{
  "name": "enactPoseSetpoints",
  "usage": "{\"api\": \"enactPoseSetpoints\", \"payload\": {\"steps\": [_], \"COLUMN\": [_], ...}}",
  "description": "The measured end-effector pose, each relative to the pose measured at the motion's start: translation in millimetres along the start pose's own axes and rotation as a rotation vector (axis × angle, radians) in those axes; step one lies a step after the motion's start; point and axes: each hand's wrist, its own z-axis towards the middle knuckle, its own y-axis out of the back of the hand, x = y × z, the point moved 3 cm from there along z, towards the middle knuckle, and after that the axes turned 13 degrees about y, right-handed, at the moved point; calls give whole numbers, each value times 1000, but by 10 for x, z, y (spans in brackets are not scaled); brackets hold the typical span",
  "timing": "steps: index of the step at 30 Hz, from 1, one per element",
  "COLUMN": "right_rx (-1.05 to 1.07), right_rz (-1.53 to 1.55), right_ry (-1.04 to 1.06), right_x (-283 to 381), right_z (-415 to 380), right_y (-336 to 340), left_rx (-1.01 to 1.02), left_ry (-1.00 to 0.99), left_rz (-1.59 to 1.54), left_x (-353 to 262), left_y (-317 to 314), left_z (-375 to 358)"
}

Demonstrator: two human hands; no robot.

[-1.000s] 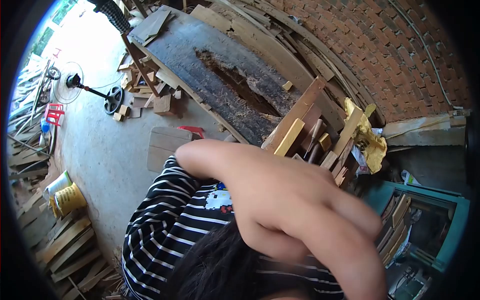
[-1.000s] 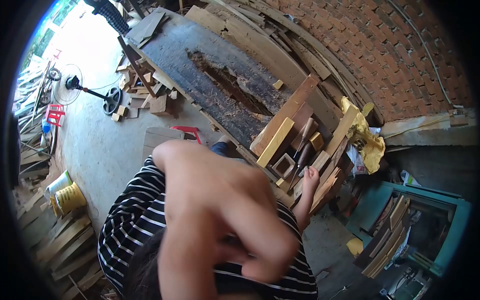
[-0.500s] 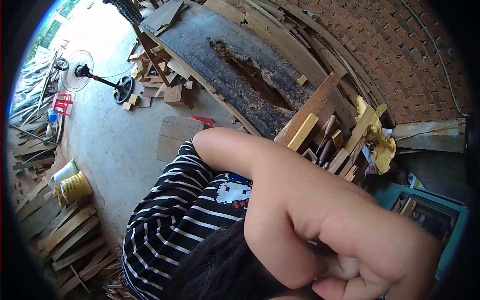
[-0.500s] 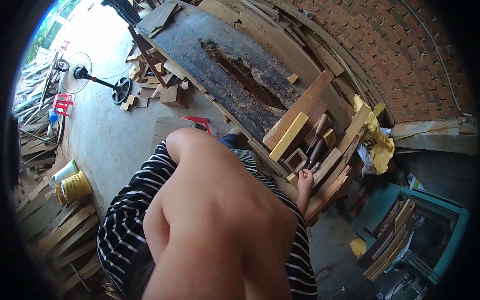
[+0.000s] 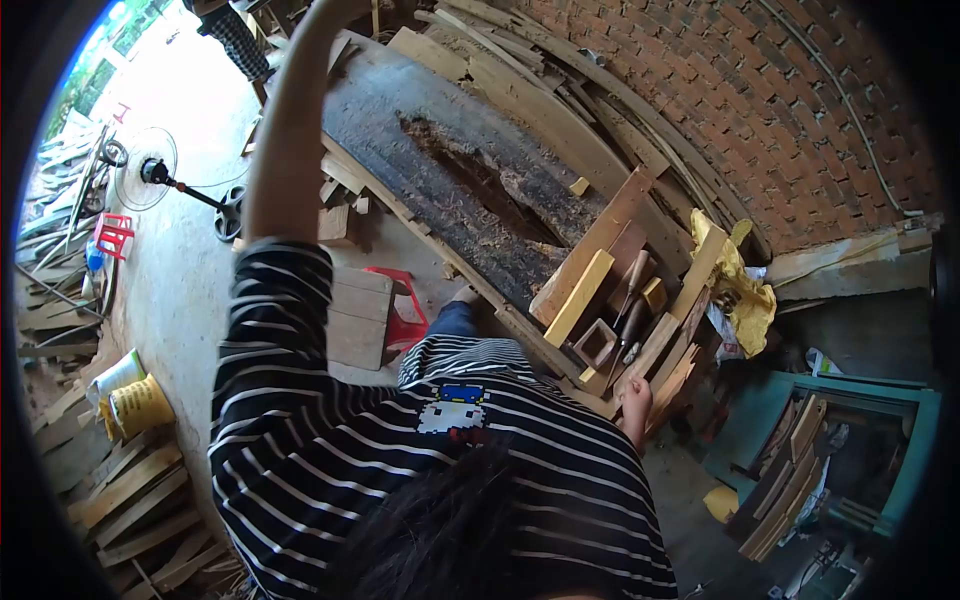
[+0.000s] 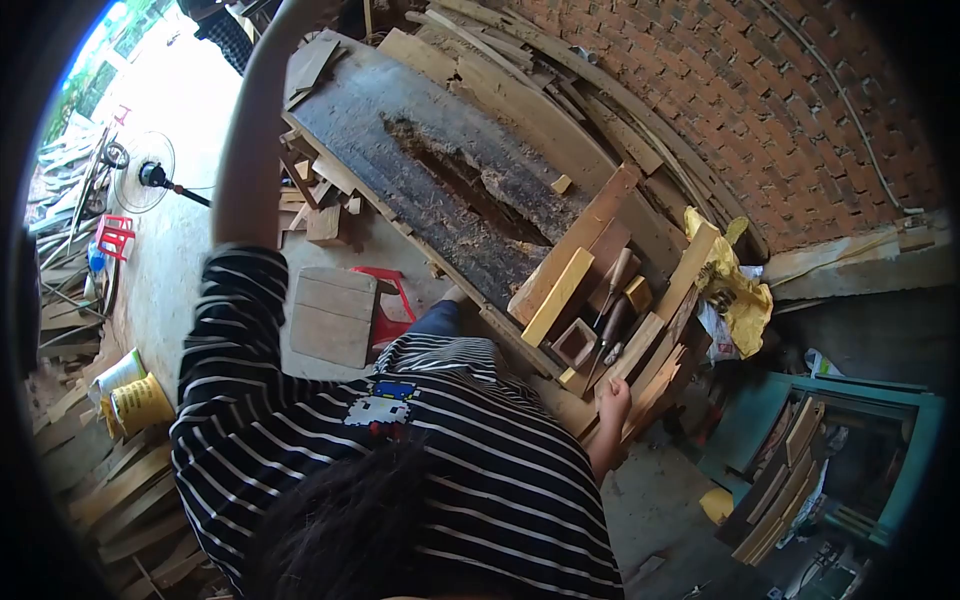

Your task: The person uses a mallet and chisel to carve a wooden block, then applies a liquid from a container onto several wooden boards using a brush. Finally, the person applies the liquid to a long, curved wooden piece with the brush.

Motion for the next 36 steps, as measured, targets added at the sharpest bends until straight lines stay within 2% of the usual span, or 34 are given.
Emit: {"api": "enactPoseSetpoints", "payload": {"steps": [3,5,8,9,11,14,16,18,19,20,22,25,28,32,33,34,36], "right_rx": [-15,-77,-62,-60,231,168,158,146,138,132,114,98,82,63,56,54,43], "right_rz": [-89,-219,-281,-280,-669,-782,-789,-825,-847,-864,-904,-940,-967,-999,-1011,-1015,-1030], "right_ry": [-15,-46,-95,-100,-164,-151,-152,-183,-199,-216,-243,-279,-305,-338,-349,-355,-374], "right_x": [72,29,-15,129,854,827,784,842,883,922,1003,1092,1150,1226,1248,1256,1262], "right_z": [-153,-201,-280,-314,-416,-405,-380,-381,-378,-377,-352,-336,-327,-320,-309,-308,-305], "right_y": [175,261,254,280,236,83,26,-7,-21,-29,-63,-97,-123,-155,-153,-158,-167], "left_rx": [44,103,193,220,281,329,298,231,234,248,263,-451,-636,-575,-456,-360,-18], "left_ry": [51,44,2,-17,-74,-146,29,346,346,261,166,281,71,62,100,83,-24], "left_rz": [540,844,1200,1292,1457,1579,1334,830,832,1037,1238,444,451,477,553,573,361], "left_x": [739,1054,1327,1397,1518,1547,1410,1148,1174,1191,1122,1009,1167,1553,1644,2010,2514], "left_y": [-19,-51,-148,-195,-283,-244,-35,224,227,236,206,335,251,-147,-326,-667,-1464], "left_z": [880,1196,1466,1567,1752,1854,1663,1253,1310,1385,1293,811,794,745,621,627,10]}}
